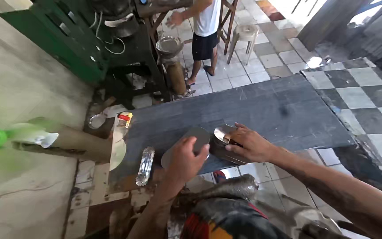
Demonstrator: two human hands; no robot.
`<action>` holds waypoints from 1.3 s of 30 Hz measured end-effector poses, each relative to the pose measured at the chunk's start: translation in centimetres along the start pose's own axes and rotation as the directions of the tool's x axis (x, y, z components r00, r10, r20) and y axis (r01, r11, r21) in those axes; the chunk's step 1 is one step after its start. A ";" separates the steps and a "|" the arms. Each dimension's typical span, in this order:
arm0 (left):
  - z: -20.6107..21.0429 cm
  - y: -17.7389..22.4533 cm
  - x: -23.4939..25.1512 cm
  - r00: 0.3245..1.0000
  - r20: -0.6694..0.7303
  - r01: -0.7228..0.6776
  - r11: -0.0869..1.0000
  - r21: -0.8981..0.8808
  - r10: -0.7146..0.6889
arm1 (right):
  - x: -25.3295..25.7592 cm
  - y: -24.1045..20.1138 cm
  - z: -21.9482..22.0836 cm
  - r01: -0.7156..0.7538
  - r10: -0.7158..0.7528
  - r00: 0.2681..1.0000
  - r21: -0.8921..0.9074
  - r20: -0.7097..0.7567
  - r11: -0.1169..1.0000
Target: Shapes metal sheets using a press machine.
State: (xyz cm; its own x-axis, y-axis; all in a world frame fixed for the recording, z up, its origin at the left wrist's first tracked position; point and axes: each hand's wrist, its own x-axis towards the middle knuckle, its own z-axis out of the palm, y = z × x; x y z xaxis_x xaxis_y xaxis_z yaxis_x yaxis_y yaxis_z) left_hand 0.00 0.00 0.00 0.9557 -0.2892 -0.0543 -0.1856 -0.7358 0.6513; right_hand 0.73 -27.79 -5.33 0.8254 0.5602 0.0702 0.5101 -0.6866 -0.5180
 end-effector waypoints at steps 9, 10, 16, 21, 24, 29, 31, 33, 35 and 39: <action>-2.1 -5.0 6.4 0.698 0.715 0.181 0.957 -0.225 0.035 | 0.2 1.2 -1.7 0.005 -0.017 0.998 0.219 0.054 0.976; -2.2 -5.1 6.5 0.686 0.726 0.212 0.942 -0.262 0.047 | 0.2 1.3 -1.7 0.006 -0.016 0.999 0.226 0.044 0.974; -1.6 -5.4 6.2 0.717 0.689 0.145 0.942 -0.303 0.111 | -0.2 1.1 -0.5 0.059 -0.039 0.993 0.180 -0.115 0.982; -0.6 -4.2 4.6 0.884 0.462 -0.025 0.996 -0.089 0.063 | -0.5 -0.5 -0.3 0.068 -0.077 0.993 -0.095 -0.093 0.993; -1.7 -1.0 -1.4 0.972 0.171 -0.164 0.986 0.017 0.159 | -1.8 -5.3 -0.9 0.073 -0.124 0.956 -0.193 -0.267 0.978; 1.1 -1.4 -10.0 0.966 -0.023 0.093 0.431 -0.898 -0.257 | -2.3 -14.2 4.3 -0.004 0.421 0.898 0.955 -0.127 0.296; 3.4 -2.5 -11.7 0.899 0.139 0.236 0.191 -0.953 -0.416 | -2.1 -15.6 7.5 -0.104 0.405 0.911 0.994 0.078 0.041; 4.8 -2.7 -13.8 0.877 0.166 0.172 -0.030 -0.985 -0.452 | -3.0 -14.6 8.4 -0.184 0.150 0.972 0.983 0.182 -0.001; 7.1 -2.8 -14.7 0.962 -0.031 -0.098 -0.236 -0.967 -0.271 | -3.0 -13.4 8.1 -0.173 -0.106 0.981 0.979 0.161 -0.110; 13.1 -3.9 -12.7 0.945 -0.289 -0.318 -0.217 -0.923 -0.155 | -3.4 -11.1 9.5 -0.135 -0.102 0.987 0.981 0.121 -0.138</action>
State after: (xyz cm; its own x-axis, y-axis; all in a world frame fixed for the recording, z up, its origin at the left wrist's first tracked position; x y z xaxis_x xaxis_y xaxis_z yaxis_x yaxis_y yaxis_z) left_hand -14.39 -1.50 -11.73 0.9976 0.0183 0.0664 -0.0532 0.8167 0.5747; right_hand -10.03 -17.72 -7.89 0.7336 0.6793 0.0188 -0.4189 0.4738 -0.7746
